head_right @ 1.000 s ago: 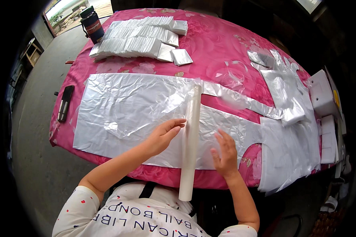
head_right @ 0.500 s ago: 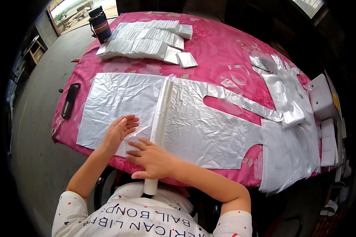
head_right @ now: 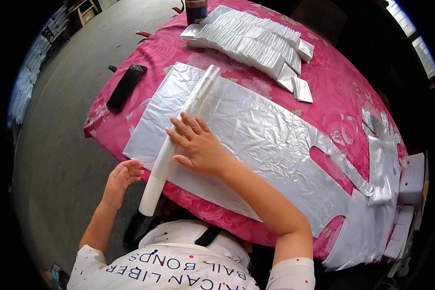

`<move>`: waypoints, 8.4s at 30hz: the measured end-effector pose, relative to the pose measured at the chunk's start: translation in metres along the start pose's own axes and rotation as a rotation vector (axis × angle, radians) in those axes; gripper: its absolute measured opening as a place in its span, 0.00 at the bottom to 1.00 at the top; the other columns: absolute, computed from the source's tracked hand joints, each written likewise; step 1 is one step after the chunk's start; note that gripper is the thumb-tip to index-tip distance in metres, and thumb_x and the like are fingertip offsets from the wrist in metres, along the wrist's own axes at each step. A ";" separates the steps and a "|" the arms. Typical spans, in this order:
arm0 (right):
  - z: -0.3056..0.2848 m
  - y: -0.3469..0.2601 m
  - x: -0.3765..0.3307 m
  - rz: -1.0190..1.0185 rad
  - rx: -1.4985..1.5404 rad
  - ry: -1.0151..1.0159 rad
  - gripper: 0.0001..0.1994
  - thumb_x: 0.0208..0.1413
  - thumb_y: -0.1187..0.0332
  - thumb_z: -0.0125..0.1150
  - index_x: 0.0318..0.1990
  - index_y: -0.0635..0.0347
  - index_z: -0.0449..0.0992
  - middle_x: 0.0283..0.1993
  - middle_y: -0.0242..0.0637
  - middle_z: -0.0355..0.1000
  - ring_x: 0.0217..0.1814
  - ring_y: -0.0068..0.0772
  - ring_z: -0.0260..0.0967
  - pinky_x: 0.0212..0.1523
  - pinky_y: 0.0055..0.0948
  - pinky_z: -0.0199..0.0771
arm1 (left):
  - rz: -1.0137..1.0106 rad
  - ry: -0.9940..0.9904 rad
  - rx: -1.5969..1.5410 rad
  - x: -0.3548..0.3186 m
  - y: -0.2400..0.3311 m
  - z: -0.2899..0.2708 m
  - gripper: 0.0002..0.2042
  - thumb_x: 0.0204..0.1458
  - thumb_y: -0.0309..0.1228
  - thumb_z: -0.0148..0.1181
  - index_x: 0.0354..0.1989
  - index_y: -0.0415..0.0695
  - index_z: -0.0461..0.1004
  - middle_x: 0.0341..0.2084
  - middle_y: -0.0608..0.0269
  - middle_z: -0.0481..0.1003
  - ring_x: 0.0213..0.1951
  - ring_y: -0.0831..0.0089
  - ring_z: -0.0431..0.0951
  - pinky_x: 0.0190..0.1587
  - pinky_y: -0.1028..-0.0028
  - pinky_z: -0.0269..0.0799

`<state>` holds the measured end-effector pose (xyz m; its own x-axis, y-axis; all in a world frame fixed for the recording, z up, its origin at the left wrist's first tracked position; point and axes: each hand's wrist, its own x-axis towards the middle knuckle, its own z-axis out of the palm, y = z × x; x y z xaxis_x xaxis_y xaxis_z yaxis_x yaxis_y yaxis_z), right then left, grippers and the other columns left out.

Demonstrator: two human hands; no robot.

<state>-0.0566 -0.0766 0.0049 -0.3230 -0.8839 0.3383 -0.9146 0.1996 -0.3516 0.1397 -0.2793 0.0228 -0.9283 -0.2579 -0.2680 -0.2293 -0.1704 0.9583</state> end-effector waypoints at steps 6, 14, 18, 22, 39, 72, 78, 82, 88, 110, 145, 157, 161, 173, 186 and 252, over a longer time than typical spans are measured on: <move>0.046 -0.028 0.086 0.145 0.007 -0.101 0.30 0.51 0.56 0.54 0.61 0.58 0.60 0.67 0.46 0.47 0.72 0.48 0.34 0.68 0.46 0.30 | 0.240 0.167 1.062 -0.011 0.006 0.016 0.32 0.41 0.30 0.65 0.55 0.35 0.59 0.46 0.48 0.65 0.42 0.61 0.71 0.45 0.69 0.68; 0.065 -0.052 0.092 0.690 0.995 0.632 0.43 0.46 0.64 0.59 0.65 0.68 0.38 0.65 0.58 0.41 0.68 0.49 0.36 0.64 0.40 0.38 | -0.221 -0.197 -0.050 -0.012 0.006 0.017 0.30 0.40 0.30 0.64 0.54 0.38 0.61 0.38 0.60 0.72 0.36 0.75 0.74 0.40 0.74 0.71; -0.005 -0.052 0.066 0.523 2.055 0.514 0.34 0.48 0.60 0.62 0.57 0.67 0.51 0.45 0.43 0.68 0.44 0.29 0.69 0.42 0.26 0.71 | -0.324 -0.653 -0.774 -0.013 0.004 0.039 0.40 0.35 0.40 0.66 0.56 0.31 0.57 0.36 0.54 0.71 0.28 0.74 0.74 0.32 0.76 0.73; -0.043 -0.043 0.033 0.661 1.756 0.649 0.33 0.48 0.62 0.62 0.56 0.69 0.51 0.35 0.37 0.67 0.36 0.25 0.68 0.39 0.27 0.72 | -0.368 -0.496 -0.452 0.000 0.016 0.083 0.41 0.35 0.42 0.68 0.55 0.29 0.57 0.29 0.56 0.71 0.26 0.74 0.74 0.26 0.74 0.74; -0.029 -0.071 -0.063 0.884 1.480 0.860 0.30 0.48 0.67 0.64 0.54 0.69 0.54 0.35 0.36 0.65 0.37 0.28 0.69 0.39 0.29 0.72 | -0.300 -0.467 -0.131 0.009 -0.007 0.139 0.33 0.48 0.53 0.54 0.54 0.39 0.60 0.33 0.61 0.70 0.31 0.78 0.71 0.34 0.76 0.70; -0.124 0.084 -0.204 1.078 0.694 0.403 0.08 0.53 0.67 0.58 0.32 0.65 0.76 0.22 0.25 0.68 0.21 0.14 0.60 0.22 0.17 0.61 | -0.869 -0.784 0.074 -0.015 -0.027 0.081 0.33 0.40 0.51 0.64 0.50 0.37 0.67 0.25 0.62 0.71 0.24 0.78 0.72 0.30 0.77 0.69; -0.171 0.130 -0.294 1.228 0.178 0.614 0.09 0.54 0.67 0.57 0.33 0.65 0.75 0.22 0.25 0.67 0.21 0.14 0.59 0.22 0.17 0.62 | -0.852 -0.858 0.223 -0.017 -0.016 0.046 0.25 0.44 0.37 0.66 0.49 0.38 0.67 0.34 0.60 0.74 0.36 0.75 0.73 0.41 0.74 0.70; -0.177 0.131 -0.302 1.195 0.218 0.649 0.09 0.54 0.67 0.57 0.34 0.65 0.75 0.22 0.24 0.66 0.21 0.13 0.58 0.21 0.16 0.60 | -0.719 -0.994 0.535 -0.001 0.007 0.029 0.24 0.41 0.38 0.67 0.44 0.36 0.71 0.36 0.60 0.76 0.39 0.70 0.75 0.43 0.72 0.69; -0.146 0.121 -0.242 1.062 0.458 0.605 0.08 0.54 0.69 0.57 0.34 0.66 0.75 0.22 0.24 0.66 0.21 0.12 0.57 0.22 0.15 0.58 | -0.021 -1.058 1.107 0.045 0.058 0.110 0.23 0.39 0.40 0.67 0.44 0.42 0.72 0.33 0.52 0.76 0.36 0.54 0.75 0.38 0.65 0.70; -0.118 0.018 -0.162 0.692 0.234 0.324 0.19 0.47 0.68 0.61 0.49 0.61 0.70 0.47 0.45 0.67 0.49 0.39 0.64 0.48 0.33 0.66 | 1.029 -0.921 1.414 0.014 -0.044 0.188 0.41 0.49 0.60 0.42 0.59 0.32 0.57 0.61 0.46 0.55 0.64 0.57 0.53 0.64 0.59 0.44; -0.114 0.072 -0.172 0.505 -0.246 0.384 0.23 0.40 0.79 0.59 0.49 0.56 0.73 0.49 0.38 0.68 0.52 0.43 0.63 0.54 0.37 0.64 | 1.183 -1.027 1.364 0.000 -0.051 0.185 0.24 0.52 0.32 0.44 0.60 0.43 0.57 0.62 0.55 0.55 0.64 0.63 0.54 0.63 0.62 0.51; -0.074 -0.043 -0.189 0.295 0.185 -0.021 0.28 0.34 0.81 0.56 0.51 0.61 0.69 0.57 0.43 0.63 0.61 0.46 0.57 0.60 0.37 0.59 | 1.151 -1.139 0.845 0.023 -0.037 0.165 0.18 0.47 0.26 0.51 0.48 0.37 0.69 0.56 0.53 0.63 0.56 0.64 0.66 0.58 0.65 0.63; -0.058 -0.048 -0.196 0.339 0.055 0.066 0.24 0.37 0.76 0.60 0.49 0.62 0.70 0.55 0.42 0.64 0.58 0.43 0.60 0.57 0.36 0.62 | 1.204 -1.022 0.831 0.035 -0.027 0.171 0.25 0.45 0.34 0.55 0.53 0.38 0.64 0.55 0.53 0.64 0.57 0.62 0.64 0.59 0.62 0.59; -0.070 -0.043 -0.193 0.514 0.105 0.264 0.11 0.42 0.74 0.60 0.37 0.61 0.77 0.33 0.33 0.74 0.34 0.36 0.71 0.35 0.31 0.72 | 0.729 -0.933 0.749 0.066 -0.009 0.184 0.39 0.46 0.50 0.54 0.61 0.34 0.51 0.49 0.47 0.68 0.47 0.54 0.70 0.52 0.60 0.63; -0.095 -0.004 -0.161 1.356 0.811 0.033 0.12 0.54 0.65 0.56 0.26 0.65 0.74 0.21 0.30 0.71 0.20 0.18 0.70 0.19 0.18 0.62 | 0.836 -0.683 1.138 0.051 -0.024 0.217 0.40 0.49 0.49 0.51 0.63 0.32 0.47 0.62 0.42 0.49 0.65 0.51 0.48 0.64 0.58 0.42; -0.094 -0.014 -0.166 1.383 0.674 0.122 0.12 0.53 0.65 0.57 0.28 0.68 0.76 0.21 0.34 0.72 0.20 0.20 0.70 0.24 0.21 0.68 | 0.846 -0.244 0.887 0.078 -0.017 0.223 0.29 0.44 0.28 0.63 0.57 0.37 0.61 0.31 0.57 0.73 0.30 0.66 0.74 0.33 0.73 0.70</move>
<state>-0.0128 0.1070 0.0355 -0.8454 -0.1303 -0.5180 0.3708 0.5546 -0.7449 0.0056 -0.0849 0.0077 -0.8891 0.2252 0.3984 0.4350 0.6862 0.5829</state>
